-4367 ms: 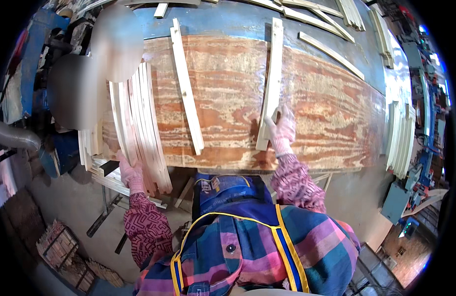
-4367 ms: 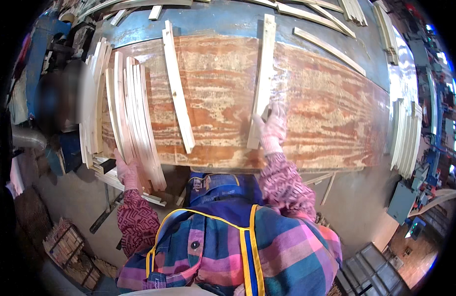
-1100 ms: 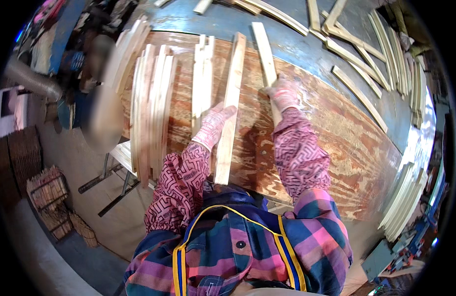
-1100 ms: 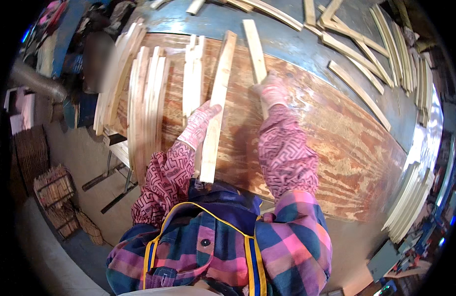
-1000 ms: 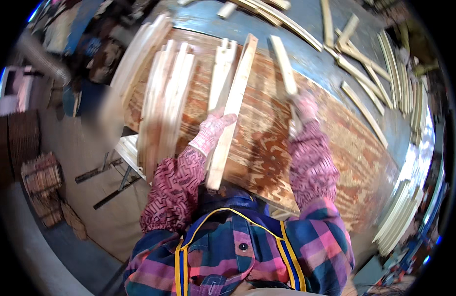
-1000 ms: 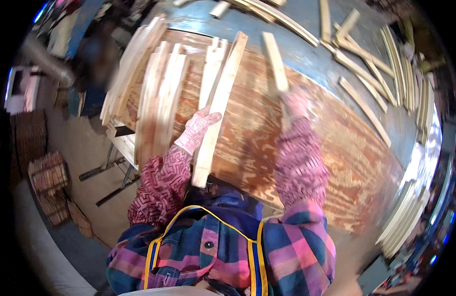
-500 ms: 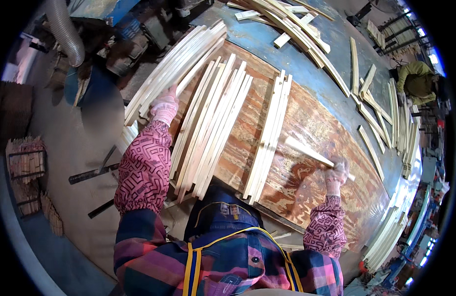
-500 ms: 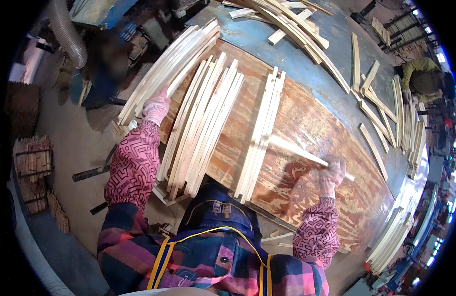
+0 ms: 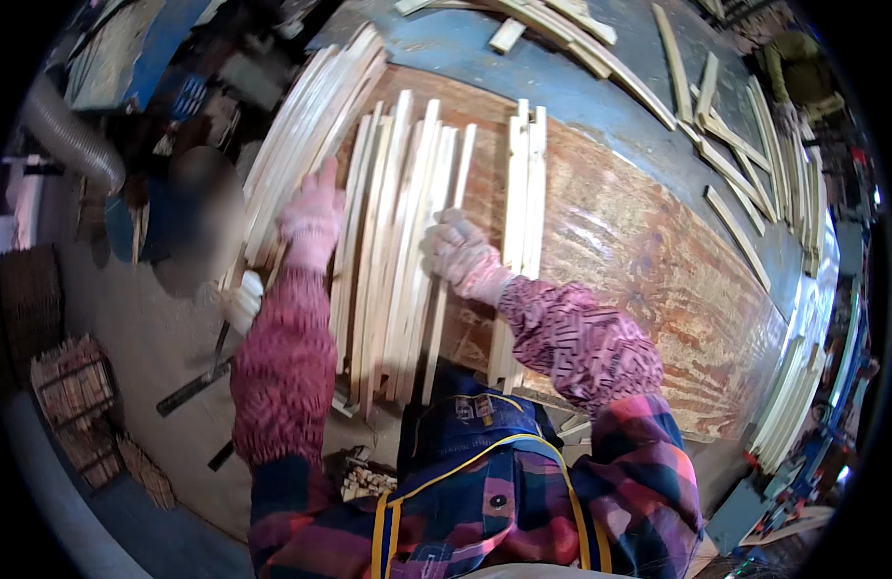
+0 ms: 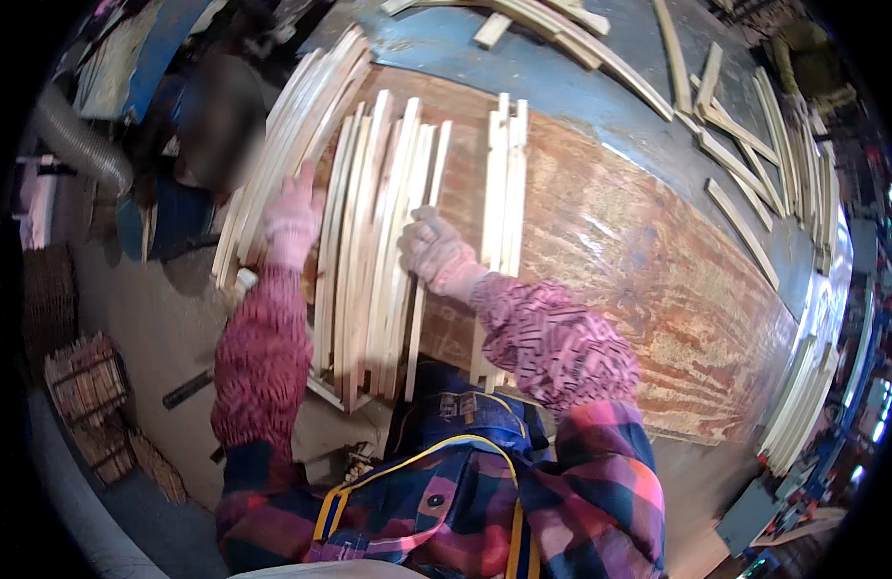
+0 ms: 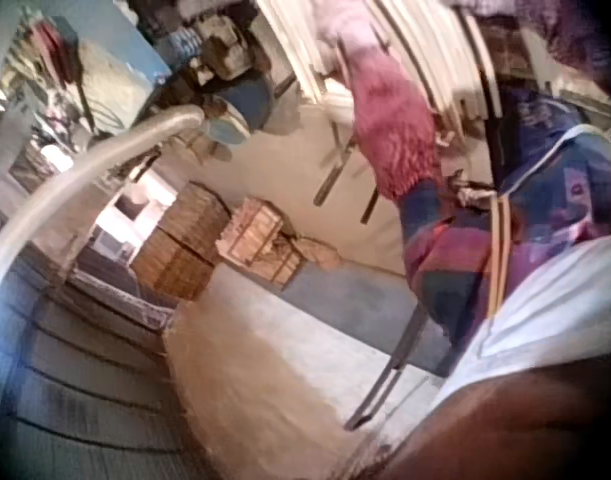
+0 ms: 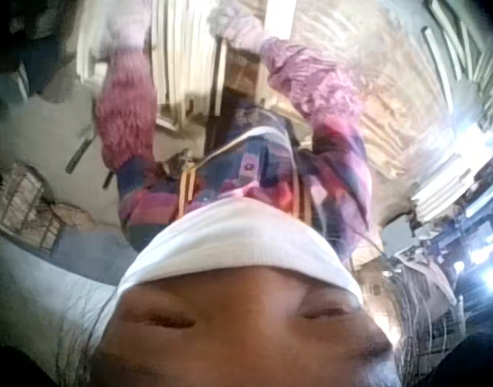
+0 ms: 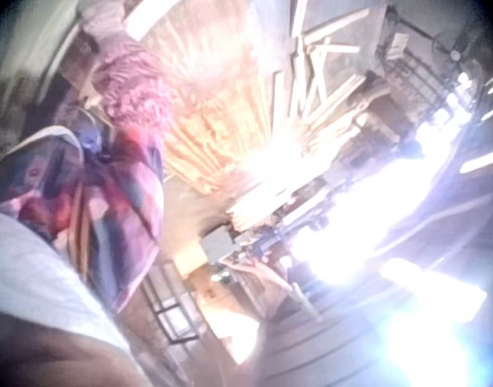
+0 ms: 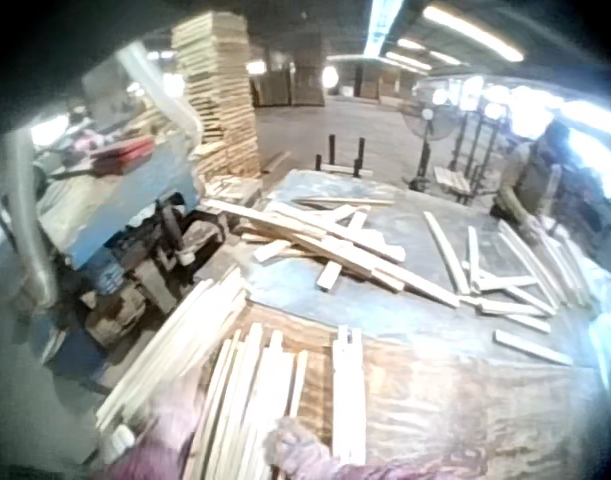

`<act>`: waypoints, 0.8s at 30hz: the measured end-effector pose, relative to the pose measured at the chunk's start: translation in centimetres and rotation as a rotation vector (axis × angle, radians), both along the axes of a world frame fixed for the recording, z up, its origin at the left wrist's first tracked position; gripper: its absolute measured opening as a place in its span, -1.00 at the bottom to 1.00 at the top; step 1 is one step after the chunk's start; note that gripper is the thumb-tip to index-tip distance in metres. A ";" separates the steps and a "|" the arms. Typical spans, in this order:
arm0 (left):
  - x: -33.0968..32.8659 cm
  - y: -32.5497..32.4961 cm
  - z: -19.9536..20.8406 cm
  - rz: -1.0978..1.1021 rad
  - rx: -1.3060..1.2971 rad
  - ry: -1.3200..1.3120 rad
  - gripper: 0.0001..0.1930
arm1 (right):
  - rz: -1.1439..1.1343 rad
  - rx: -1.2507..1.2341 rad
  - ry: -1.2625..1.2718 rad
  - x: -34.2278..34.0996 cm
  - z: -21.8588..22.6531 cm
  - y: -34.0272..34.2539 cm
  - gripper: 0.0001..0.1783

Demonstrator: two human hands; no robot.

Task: The person sorts a large pile of thin wooden strips on a workbench. They pick up individual strips, inspect them, and place them into neat, aligned stacks. The person occasionally lifts and moves entire stacks to organize the workspace.

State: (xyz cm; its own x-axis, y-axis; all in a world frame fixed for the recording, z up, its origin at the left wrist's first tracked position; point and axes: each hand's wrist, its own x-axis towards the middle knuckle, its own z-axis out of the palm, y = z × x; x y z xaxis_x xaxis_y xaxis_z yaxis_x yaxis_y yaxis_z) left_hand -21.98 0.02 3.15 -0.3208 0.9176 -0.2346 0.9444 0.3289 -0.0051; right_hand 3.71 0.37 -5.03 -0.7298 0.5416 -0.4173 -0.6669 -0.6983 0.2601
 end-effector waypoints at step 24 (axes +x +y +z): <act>19.8 -7.5 -5.5 -0.146 0.125 0.033 -0.26 | 1.000 1.585 -2.547 13.5 4.3 48.2 -0.19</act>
State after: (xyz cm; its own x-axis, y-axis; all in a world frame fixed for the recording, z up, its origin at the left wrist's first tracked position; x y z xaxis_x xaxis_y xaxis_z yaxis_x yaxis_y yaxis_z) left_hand -2.18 -7.45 -2.37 -0.1882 0.9762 -0.1079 0.9820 0.1888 -0.0043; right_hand 17.22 48.53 -0.68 -0.2097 0.9634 -0.1670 0.9777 0.2050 -0.0451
